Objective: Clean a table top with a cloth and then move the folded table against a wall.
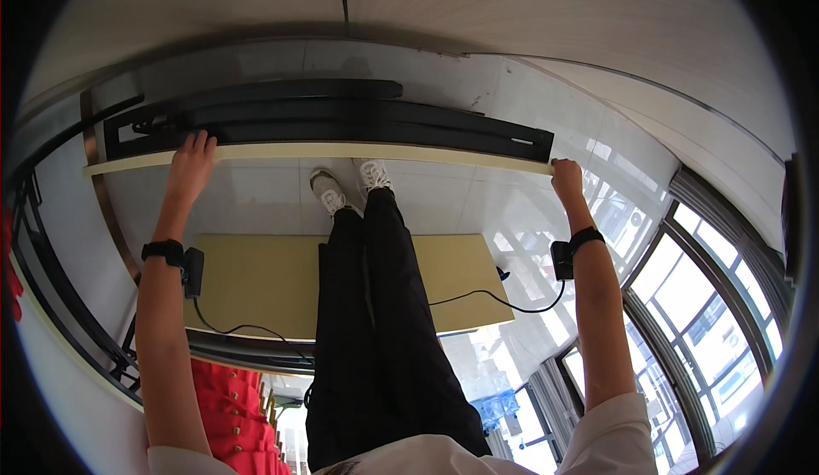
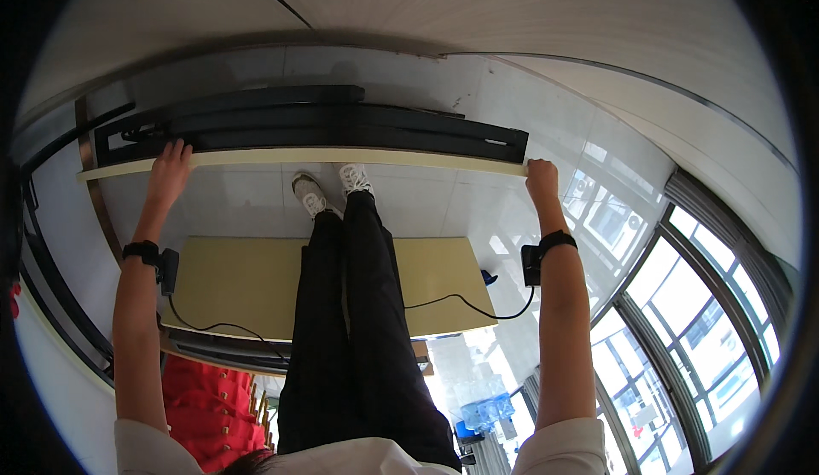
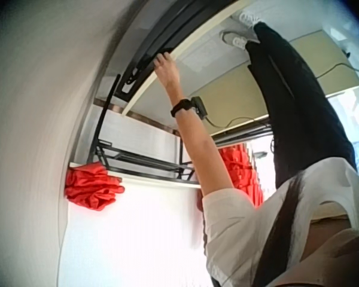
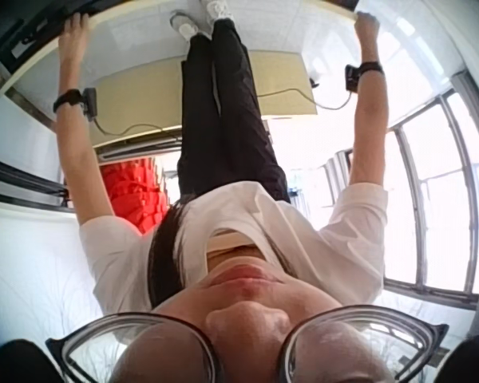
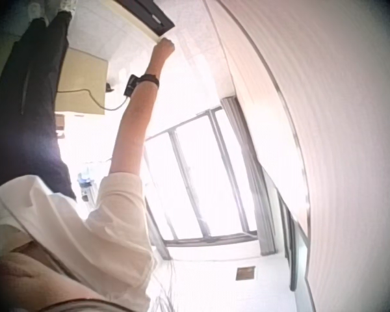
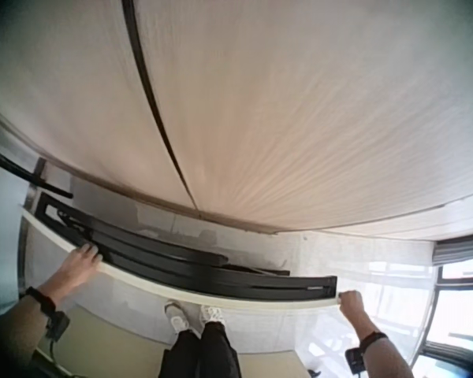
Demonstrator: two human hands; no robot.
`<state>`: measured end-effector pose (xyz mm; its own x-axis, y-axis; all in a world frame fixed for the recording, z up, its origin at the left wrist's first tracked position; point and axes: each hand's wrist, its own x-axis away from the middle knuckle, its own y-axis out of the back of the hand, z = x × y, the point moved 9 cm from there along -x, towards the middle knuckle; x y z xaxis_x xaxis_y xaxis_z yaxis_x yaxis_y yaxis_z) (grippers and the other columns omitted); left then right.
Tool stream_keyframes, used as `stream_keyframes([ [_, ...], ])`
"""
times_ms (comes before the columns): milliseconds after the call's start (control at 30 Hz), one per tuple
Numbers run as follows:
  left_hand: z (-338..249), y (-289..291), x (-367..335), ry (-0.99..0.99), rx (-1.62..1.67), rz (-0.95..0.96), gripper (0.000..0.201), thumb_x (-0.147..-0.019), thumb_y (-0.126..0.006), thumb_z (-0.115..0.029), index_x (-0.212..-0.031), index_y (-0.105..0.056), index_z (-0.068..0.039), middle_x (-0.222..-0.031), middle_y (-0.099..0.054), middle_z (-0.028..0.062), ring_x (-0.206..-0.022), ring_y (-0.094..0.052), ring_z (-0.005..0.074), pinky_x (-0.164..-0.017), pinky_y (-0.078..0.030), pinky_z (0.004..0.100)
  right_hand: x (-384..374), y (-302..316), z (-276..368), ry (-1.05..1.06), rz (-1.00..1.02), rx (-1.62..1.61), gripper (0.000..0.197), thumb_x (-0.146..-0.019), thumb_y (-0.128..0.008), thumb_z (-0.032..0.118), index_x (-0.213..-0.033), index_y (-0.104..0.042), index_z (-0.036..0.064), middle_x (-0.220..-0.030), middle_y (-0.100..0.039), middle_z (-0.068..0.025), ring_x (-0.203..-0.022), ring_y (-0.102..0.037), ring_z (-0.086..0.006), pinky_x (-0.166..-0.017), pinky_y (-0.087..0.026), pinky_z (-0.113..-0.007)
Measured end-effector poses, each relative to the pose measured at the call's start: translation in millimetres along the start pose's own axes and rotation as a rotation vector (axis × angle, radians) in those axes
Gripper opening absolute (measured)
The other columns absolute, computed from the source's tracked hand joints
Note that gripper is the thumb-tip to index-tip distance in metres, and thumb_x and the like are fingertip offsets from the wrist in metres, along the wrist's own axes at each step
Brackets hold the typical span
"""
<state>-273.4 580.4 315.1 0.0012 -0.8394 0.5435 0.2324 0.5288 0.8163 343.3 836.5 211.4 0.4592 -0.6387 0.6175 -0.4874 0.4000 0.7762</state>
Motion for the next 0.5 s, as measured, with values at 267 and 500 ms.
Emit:
stream_keyframes([
  [267, -4.7, -2.9, 9.8, -0.018, -0.003, 0.004, 0.035, -0.073, -0.066, -0.011, -0.104, -0.053, -0.002, -0.111, -0.053, 0.0108, -0.098, -0.053, 0.0256, -0.079, -0.052, 0.0324, 34.5, -25.8, 14.0, -0.041, 0.058, -0.062, 0.014, -0.066, -0.059, 0.001, -0.079, -0.064, 0.0047, -0.072, -0.063, -0.0146, -0.071, -0.063, -0.0315, -0.066, -0.051, -0.040],
  [500, -11.5, -13.6, 19.8, -0.031, 0.008, 0.043, 0.035, -0.073, -0.066, -0.011, -0.104, -0.053, -0.003, -0.110, -0.053, 0.0103, -0.097, -0.053, 0.0251, -0.080, -0.052, 0.0341, 54.4, -36.7, 22.0, -0.074, 0.097, -0.083, 0.010, -0.067, -0.059, 0.001, -0.076, -0.061, 0.0042, -0.070, -0.063, -0.0159, -0.070, -0.063, -0.0318, -0.066, -0.051, -0.040],
])
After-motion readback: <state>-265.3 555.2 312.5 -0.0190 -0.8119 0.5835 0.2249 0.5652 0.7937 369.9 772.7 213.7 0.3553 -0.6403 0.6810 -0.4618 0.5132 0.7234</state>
